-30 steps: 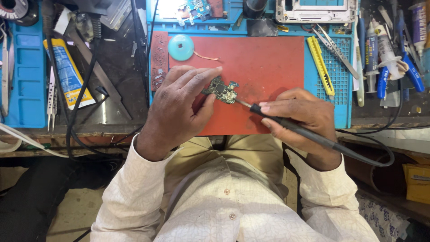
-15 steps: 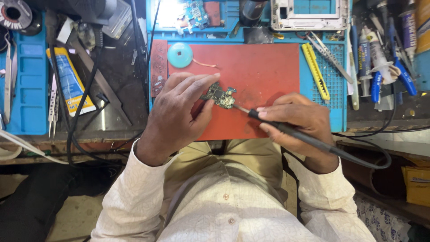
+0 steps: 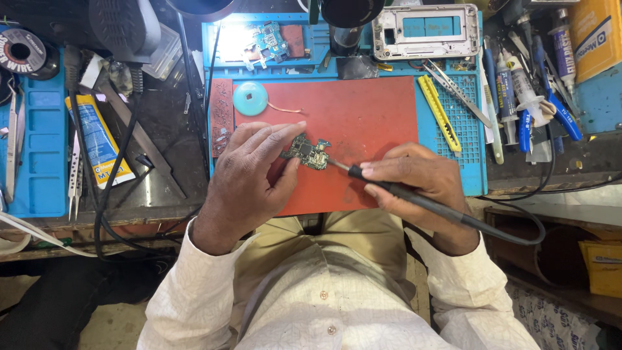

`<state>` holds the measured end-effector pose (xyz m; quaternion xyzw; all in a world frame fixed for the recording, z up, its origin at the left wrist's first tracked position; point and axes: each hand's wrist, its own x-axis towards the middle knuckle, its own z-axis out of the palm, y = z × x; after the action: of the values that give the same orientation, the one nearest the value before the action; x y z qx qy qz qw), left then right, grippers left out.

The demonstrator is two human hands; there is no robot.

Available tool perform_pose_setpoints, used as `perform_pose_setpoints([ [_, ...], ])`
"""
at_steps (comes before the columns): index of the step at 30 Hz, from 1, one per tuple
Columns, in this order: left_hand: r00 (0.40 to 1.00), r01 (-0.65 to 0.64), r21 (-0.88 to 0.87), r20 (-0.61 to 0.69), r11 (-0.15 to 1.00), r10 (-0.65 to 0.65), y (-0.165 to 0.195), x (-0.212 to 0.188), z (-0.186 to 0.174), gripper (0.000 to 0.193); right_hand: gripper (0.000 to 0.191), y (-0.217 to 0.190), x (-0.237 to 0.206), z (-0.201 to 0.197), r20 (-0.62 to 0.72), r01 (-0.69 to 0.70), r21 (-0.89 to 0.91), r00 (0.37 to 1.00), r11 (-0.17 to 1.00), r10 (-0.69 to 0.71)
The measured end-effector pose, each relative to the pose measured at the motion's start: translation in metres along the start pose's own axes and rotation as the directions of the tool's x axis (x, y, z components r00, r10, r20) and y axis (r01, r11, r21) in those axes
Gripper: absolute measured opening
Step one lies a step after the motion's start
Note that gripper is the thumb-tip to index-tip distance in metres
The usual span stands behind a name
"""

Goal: The person applies flux to a small circuit board using a syringe, then uses a soldering iron to reflow solder on multiple points. The board is held in the left hand while the right hand manipulates the tools. The person works on a red mat on a cluttered electronics repair bench.

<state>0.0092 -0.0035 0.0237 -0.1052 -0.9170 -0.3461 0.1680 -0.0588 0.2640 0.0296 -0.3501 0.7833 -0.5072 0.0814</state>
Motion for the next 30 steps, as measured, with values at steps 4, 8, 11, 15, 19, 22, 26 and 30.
perform_pose_setpoints([
  [4, 1.0, -0.013, 0.003, -0.008, 1.0, 0.013, -0.0001, 0.0004, 0.0002, 0.044, 0.031, -0.0001, 0.0006, -0.0012, 0.029, 0.059, -0.003, 0.998, 0.998, -0.059],
  [8, 1.0, 0.009, -0.001, 0.002, 1.0, -0.009, 0.0, 0.0005, 0.0005, 0.045, 0.031, -0.0004, 0.0, -0.0003, 0.024, 0.046, 0.01, 0.999, 0.999, -0.047],
  [11, 1.0, 0.009, -0.001, 0.001, 1.0, -0.009, 0.0004, 0.0011, 0.0004, 0.045, 0.031, -0.0001, 0.0006, 0.0005, 0.013, 0.032, 0.009, 0.999, 0.999, -0.032],
  [15, 1.0, -0.003, -0.002, -0.005, 1.0, 0.003, 0.0009, 0.0017, 0.0003, 0.044, 0.031, -0.0006, 0.0008, -0.0003, 0.02, 0.042, 0.04, 0.999, 0.998, -0.043],
  [19, 1.0, -0.009, -0.004, -0.009, 1.0, 0.009, 0.0006, 0.0012, -0.0001, 0.044, 0.032, -0.0016, 0.0003, 0.0006, 0.003, -0.006, -0.005, 1.0, 1.0, 0.006],
  [22, 1.0, -0.005, -0.007, -0.002, 1.0, 0.005, -0.0005, 0.0, -0.0003, 0.044, 0.031, -0.0019, -0.0003, 0.0023, 0.008, 0.05, -0.016, 0.999, 0.999, -0.05],
  [26, 1.0, -0.011, -0.008, 0.0, 1.0, 0.011, -0.0023, -0.0012, -0.0005, 0.043, 0.031, 0.0004, 0.0026, 0.0035, 0.02, 0.091, -0.064, 0.996, 0.994, -0.09],
  [30, 1.0, -0.019, -0.006, -0.007, 1.0, 0.019, -0.0033, -0.0018, -0.0008, 0.043, 0.031, -0.0013, 0.001, 0.0045, -0.01, 0.047, -0.072, 0.999, 0.996, -0.048],
])
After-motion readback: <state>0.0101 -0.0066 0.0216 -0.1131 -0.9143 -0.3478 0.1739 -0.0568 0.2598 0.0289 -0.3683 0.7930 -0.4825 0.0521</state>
